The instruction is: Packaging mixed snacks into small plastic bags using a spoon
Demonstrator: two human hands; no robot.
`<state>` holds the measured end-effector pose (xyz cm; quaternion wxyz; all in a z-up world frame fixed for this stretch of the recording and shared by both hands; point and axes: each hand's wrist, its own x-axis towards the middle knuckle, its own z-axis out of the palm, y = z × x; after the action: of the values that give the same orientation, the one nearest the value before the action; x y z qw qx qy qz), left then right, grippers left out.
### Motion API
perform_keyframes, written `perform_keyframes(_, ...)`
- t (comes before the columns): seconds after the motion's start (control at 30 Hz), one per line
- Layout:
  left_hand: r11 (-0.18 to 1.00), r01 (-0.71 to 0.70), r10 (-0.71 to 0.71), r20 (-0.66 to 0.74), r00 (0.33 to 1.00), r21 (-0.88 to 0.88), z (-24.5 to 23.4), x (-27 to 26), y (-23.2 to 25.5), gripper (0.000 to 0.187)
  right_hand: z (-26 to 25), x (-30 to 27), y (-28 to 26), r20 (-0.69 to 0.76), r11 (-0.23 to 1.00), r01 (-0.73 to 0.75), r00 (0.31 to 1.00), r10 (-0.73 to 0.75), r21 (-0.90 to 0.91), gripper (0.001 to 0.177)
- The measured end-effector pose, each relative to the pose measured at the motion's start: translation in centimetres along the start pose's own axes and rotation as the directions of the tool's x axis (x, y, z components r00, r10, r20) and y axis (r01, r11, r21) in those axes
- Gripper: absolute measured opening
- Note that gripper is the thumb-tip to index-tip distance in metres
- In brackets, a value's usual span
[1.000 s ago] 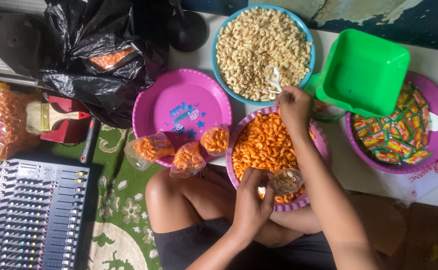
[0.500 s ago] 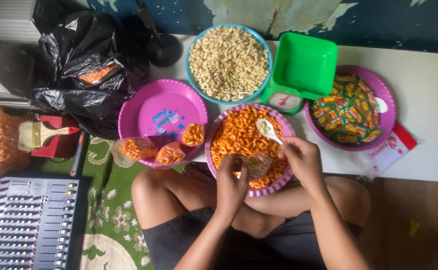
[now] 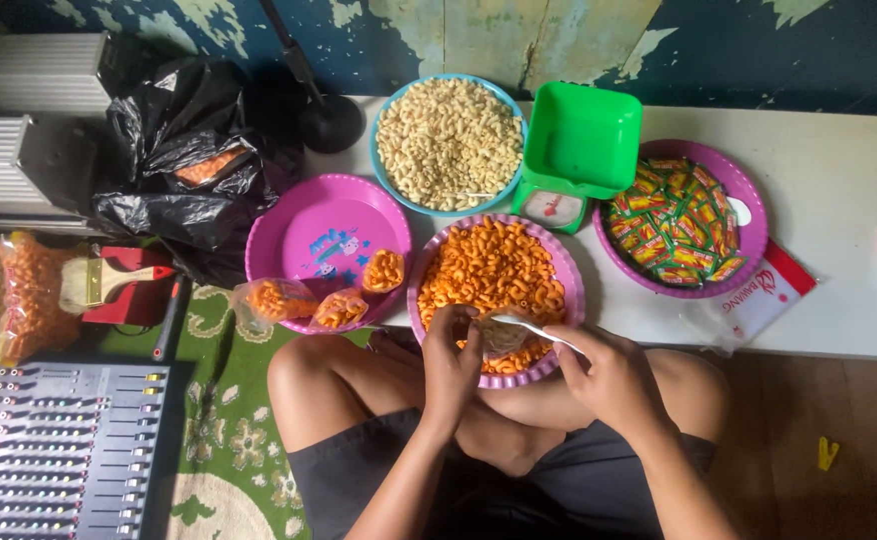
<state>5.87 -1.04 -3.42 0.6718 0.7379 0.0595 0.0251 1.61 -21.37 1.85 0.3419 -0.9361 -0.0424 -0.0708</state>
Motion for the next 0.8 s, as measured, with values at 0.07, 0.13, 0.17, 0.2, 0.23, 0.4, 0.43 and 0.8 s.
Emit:
perform_keyframes(0.07,1.000,-0.006,0.006,0.010,1.000,0.001,0.0,0.0,-0.5,0.014,-0.6,0.6,-1.3,0.018,0.998,0.045,0.999,-0.044,-0.048,0.026)
perform_keyframes(0.13,1.000,-0.011,0.011,0.027,1.000,0.000,0.1,-0.1,-0.5,0.014,-1.1,0.9,-2.5,0.035,0.992,0.083,0.996,-0.080,-0.098,0.025)
perform_keyframes(0.17,1.000,-0.009,0.009,0.034,0.999,-0.004,0.2,-0.1,-0.4,0.013,-1.2,1.1,-3.0,0.072,0.993,0.083,0.994,-0.077,-0.082,0.028)
perform_keyframes(0.2,1.000,-0.007,0.007,0.042,0.999,-0.008,0.2,-0.2,-0.2,0.012,-1.4,1.3,-3.6,0.108,0.994,0.083,0.991,-0.075,-0.066,0.032)
perform_keyframes(0.23,1.000,-0.008,0.008,0.040,0.999,-0.010,0.3,-0.2,-0.5,0.012,-1.4,1.2,-3.4,0.109,0.994,0.086,0.991,-0.078,-0.067,0.032)
perform_keyframes(0.4,1.000,-0.019,0.020,0.054,0.998,-0.012,0.0,-0.2,0.3,0.012,-1.5,1.7,-3.6,0.104,0.981,0.043,0.993,-0.063,0.191,0.026)
perform_keyframes(0.43,1.000,-0.017,0.017,0.056,0.998,-0.012,0.1,-0.2,0.2,0.012,-1.0,1.9,-3.1,0.105,0.981,0.040,0.993,-0.060,0.189,0.026)
perform_keyframes(0.8,0.998,-0.039,0.041,0.060,0.997,-0.041,-0.3,-0.2,-0.1,0.013,0.3,2.3,-1.9,-0.125,0.926,0.365,0.927,-0.353,0.093,0.014)
